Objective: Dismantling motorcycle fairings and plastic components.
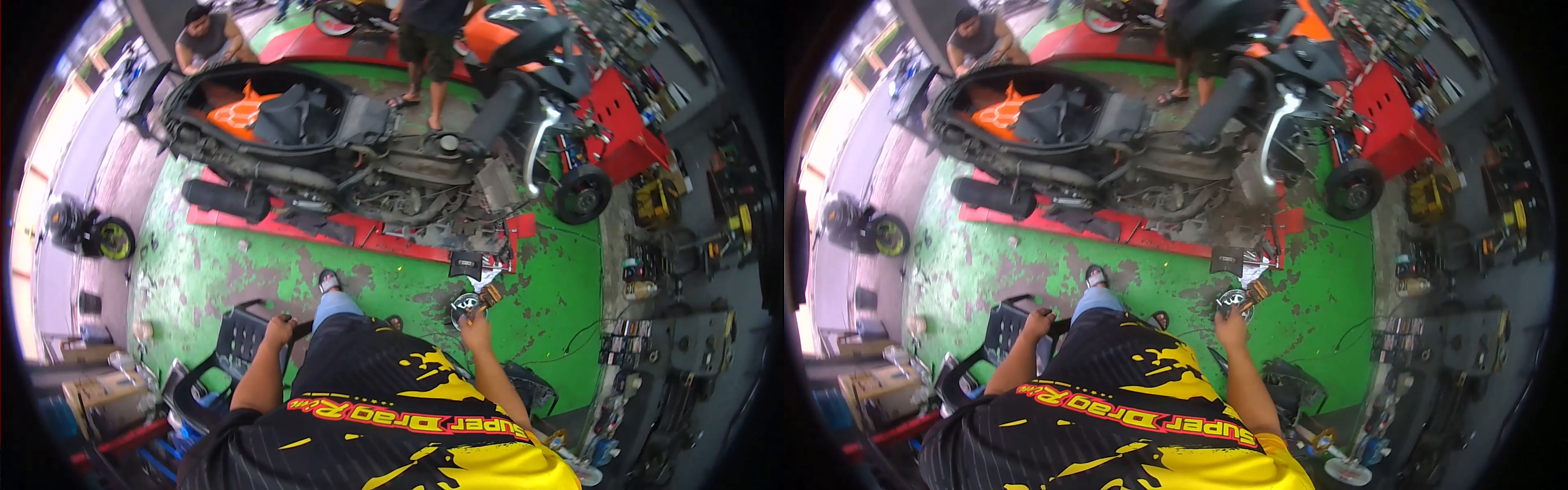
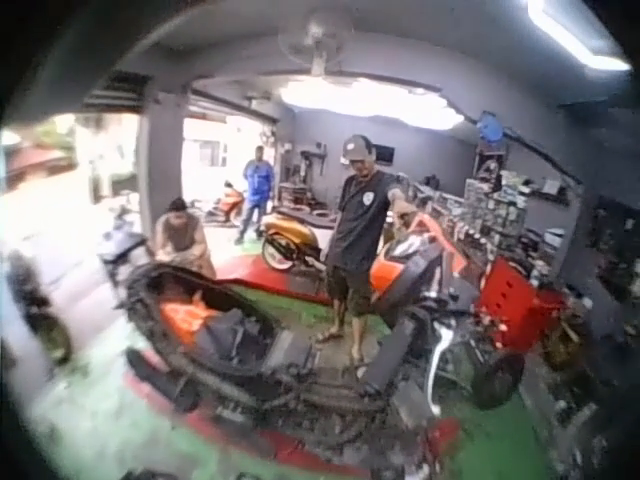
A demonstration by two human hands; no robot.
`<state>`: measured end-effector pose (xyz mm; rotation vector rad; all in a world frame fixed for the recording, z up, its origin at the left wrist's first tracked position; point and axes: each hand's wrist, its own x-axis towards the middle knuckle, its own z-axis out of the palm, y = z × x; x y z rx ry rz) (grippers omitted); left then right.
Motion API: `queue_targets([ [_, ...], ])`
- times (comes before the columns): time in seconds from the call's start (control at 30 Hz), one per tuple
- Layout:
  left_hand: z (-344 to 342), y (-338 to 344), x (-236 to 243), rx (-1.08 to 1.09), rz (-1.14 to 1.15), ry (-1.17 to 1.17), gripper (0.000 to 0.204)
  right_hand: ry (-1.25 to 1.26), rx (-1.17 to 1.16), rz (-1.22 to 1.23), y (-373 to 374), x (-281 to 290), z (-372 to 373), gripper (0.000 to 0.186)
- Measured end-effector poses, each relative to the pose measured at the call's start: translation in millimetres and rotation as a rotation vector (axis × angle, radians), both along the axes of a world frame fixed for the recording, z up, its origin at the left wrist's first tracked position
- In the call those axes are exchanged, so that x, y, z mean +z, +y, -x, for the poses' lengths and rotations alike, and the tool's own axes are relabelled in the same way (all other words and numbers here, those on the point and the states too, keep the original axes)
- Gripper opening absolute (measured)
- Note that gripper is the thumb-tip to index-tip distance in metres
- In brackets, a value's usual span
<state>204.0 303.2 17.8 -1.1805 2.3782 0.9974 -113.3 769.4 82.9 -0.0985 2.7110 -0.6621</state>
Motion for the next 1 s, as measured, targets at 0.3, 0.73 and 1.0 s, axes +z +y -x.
queue_targets([
  [0.3, 213, -21, 145, -0.05, -0.095, 0.621, 0.038, -0.66, -0.308, -0.104, 115, -115, -152, 0.051],
  [0.73, 422, 84, 432, -0.419, -1.268, 0.85, 0.062, -0.362, -1.149, 0.569, 41, -96, -234, 0.041],
  [1.0, 446, 109, 460, -0.382, -1.664, 0.708, 0.036, -0.465, -0.317, 0.033, 103, -220, -358, 0.04],
])
